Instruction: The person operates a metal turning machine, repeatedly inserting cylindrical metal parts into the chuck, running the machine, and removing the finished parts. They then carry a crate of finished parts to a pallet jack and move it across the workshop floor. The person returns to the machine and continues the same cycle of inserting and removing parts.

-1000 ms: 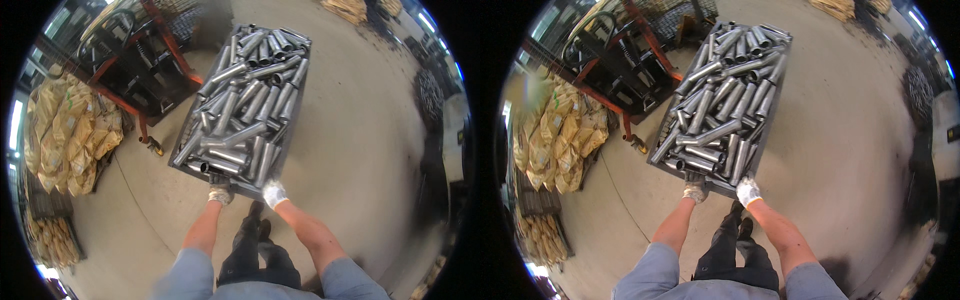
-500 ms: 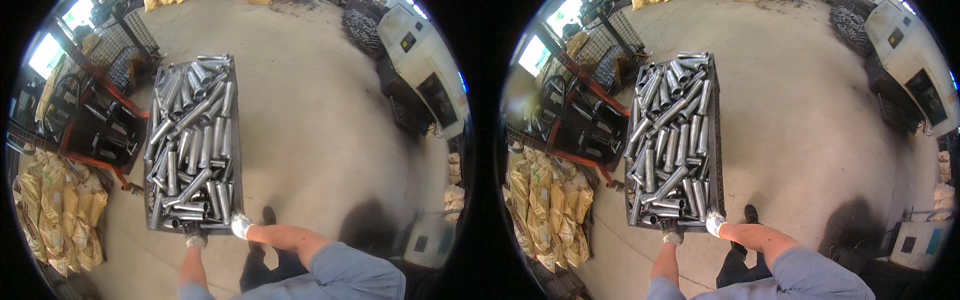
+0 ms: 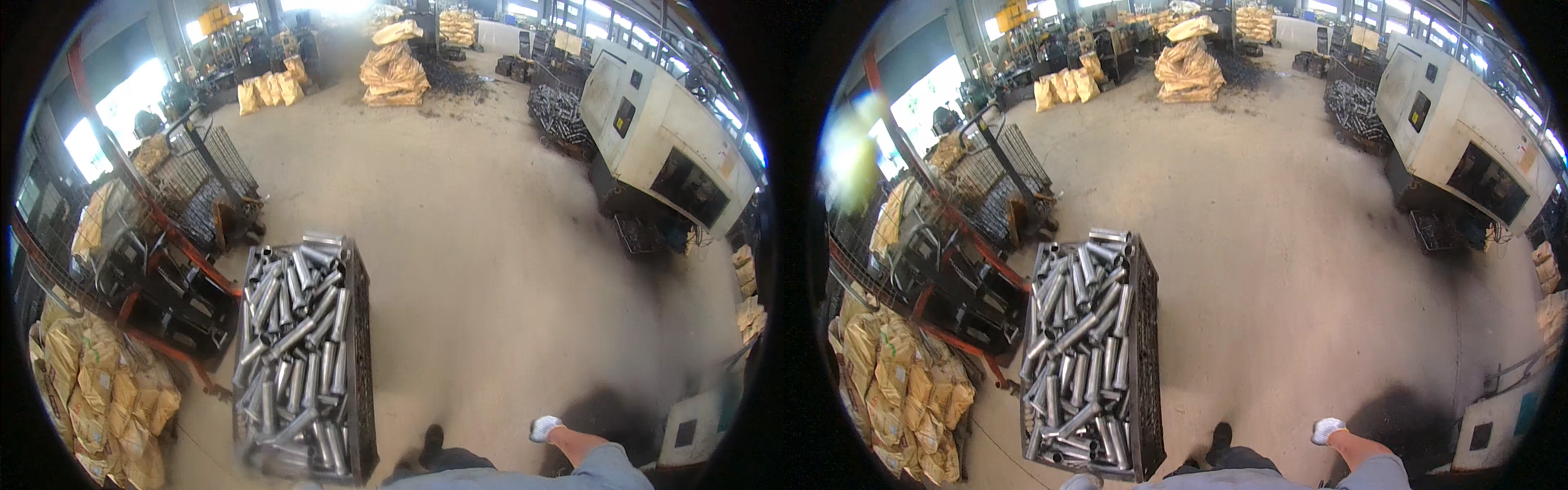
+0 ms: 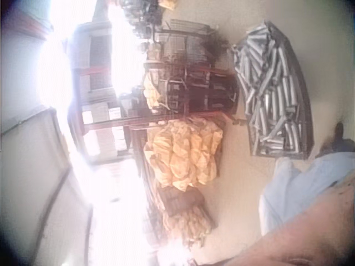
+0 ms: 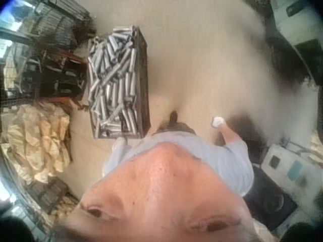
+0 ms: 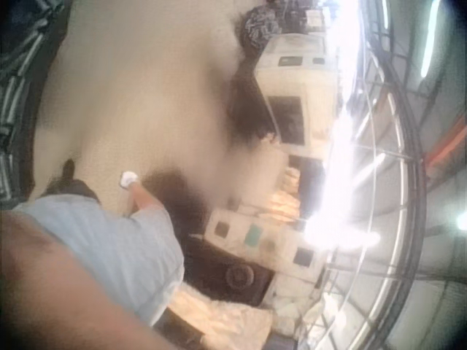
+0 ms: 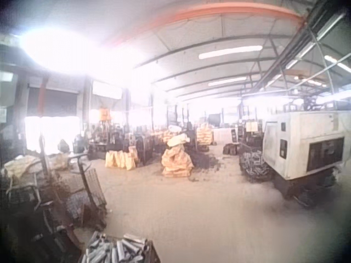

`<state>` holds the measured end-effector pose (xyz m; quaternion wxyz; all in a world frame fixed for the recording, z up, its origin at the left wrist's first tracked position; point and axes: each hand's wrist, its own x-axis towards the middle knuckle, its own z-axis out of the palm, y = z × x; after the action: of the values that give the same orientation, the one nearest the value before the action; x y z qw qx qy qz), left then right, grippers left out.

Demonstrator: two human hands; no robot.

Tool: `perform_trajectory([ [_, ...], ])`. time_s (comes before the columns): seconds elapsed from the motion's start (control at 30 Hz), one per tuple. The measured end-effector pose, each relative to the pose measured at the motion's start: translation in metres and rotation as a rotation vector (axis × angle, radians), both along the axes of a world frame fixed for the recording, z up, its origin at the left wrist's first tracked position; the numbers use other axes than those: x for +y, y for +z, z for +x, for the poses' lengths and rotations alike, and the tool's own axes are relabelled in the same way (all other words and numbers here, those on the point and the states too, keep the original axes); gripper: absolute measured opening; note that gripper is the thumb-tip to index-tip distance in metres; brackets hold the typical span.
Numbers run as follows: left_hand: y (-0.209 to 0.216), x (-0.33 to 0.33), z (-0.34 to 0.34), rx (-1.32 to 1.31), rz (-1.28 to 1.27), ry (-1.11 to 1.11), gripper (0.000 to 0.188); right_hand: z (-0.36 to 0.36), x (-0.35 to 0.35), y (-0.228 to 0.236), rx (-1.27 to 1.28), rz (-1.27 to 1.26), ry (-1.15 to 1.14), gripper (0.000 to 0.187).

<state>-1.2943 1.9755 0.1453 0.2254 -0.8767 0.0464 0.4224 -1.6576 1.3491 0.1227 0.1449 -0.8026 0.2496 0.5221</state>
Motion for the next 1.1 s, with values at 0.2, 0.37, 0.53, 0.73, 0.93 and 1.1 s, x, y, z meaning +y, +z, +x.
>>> perform_trajectory([
  [0.2, 0.055, -0.151, 0.042, -0.237, -0.234, 0.236, 0.056, 0.106, -0.091, -0.048, -0.053, 0.156, 0.017, 0.046],
  [0.37, 0.052, -0.279, 0.109, -0.351, -0.431, 0.372, 0.048, 0.308, -0.151, -0.044, -0.438, 0.268, -0.17, 0.047],
  [0.53, 0.026, -0.425, 0.234, -0.351, -0.635, 0.391, 0.042, 0.394, -0.271, -0.051, -0.643, 0.252, -0.444, 0.05],
  [0.73, 0.006, -0.639, 0.43, -0.005, -0.794, 0.036, 0.04, 0.279, -0.391, -0.103, 0.187, -0.135, -0.632, 0.045],
  [0.93, -0.064, -0.811, 0.625, 0.083, -0.839, -0.297, 0.048, 0.316, -0.494, -0.141, 0.305, 0.054, -0.824, 0.035],
  [1.1, -0.096, -0.854, 0.736, 0.104, -0.564, -0.059, 0.042, 0.609, -0.686, -0.208, 0.165, 0.148, -0.603, 0.036],
])
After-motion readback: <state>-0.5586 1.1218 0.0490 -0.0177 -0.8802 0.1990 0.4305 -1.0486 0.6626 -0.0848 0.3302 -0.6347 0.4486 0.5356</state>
